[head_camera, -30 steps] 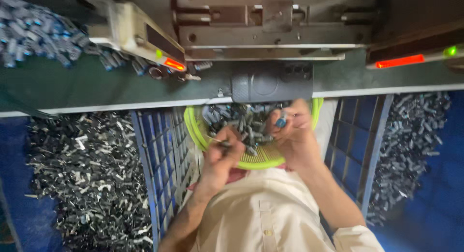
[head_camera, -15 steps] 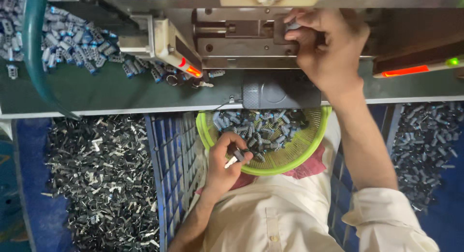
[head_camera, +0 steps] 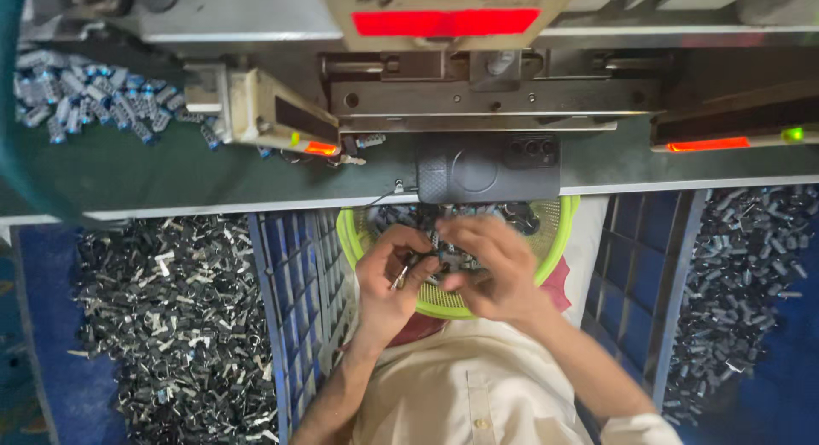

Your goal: The person repeatedly picks small cylindrical parts from a green basket, inserts them into a machine slot, and places the processed parts into a blue bin. The cycle continues with consistent hand movements and no visible tool use.

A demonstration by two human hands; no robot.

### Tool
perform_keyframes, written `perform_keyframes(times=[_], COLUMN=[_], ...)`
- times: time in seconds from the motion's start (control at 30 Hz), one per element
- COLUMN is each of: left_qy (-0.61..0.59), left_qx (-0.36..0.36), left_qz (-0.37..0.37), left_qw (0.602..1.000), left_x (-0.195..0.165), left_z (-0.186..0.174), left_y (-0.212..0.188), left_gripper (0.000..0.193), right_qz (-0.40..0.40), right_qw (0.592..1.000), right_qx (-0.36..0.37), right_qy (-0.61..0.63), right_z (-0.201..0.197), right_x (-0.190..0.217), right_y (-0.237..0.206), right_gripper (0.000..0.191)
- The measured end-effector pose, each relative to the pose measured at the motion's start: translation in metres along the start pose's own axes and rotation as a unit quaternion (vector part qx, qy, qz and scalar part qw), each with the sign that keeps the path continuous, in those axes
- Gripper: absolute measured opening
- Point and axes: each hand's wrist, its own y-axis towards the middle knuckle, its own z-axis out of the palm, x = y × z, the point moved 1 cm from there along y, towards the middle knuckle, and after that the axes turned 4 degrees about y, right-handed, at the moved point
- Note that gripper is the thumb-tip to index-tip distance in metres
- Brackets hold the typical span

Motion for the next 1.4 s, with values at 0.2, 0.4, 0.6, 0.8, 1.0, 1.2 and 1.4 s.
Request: perform_keyframes(times=[0.2, 0.4, 0.6, 0.8, 1.0, 1.2, 1.4], left_qy=[0.01, 0.065, 0.215, -0.569, -0.486, -0.086, 0.408], left_qx=[0.065, 0.06, -0.037, -0.305, -0.161, -0.124, 0.029], left_qz=[0.047, 0.137, 0.253, 0.147, 0.069, -0.014, 0.086], left_qw=[0.997, 0.987, 0.943, 0.749, 0.856, 0.988, 0.908], left_x=[-0.015, -0.037, -0.036, -0.018, 0.011, 0.029, 0.017], left_z=[0.018, 0.031, 0.004, -0.112, -0.092, -0.037, 0.002], left_y=[0.005, 0.01, 0.008, -0.013, -0.021, -0.02, 0.013], left_gripper=[0.022, 0.023, 0.015, 0.037, 0.018, 0.023, 0.037], right_qz=[0.176, 0.157, 0.199, 0.102, -0.154, -0.042, -0.141], right_qw=[0.978, 0.935, 0.825, 0.932, 0.96, 0.988, 0.936], right_qx=[-0.072, -0.191, -0.282, -0.242, -0.143, -0.095, -0.06], right_qy=[0.089, 0.255, 0.447, 0.25, -0.184, -0.118, -0.317], right_z=[0.024, 0.021, 0.022, -0.024, -0.059, -0.05, -0.068], right_x=[-0.013, -0.02, -0.039, -0.03, -0.031, -0.033, 0.003], right_y=[-0.055, -0.062, -0.052, -0.014, 0.106, 0.141, 0.118], right_gripper=[0.032, 0.038, 0.037, 0.04, 0.041, 0.029, 0.036])
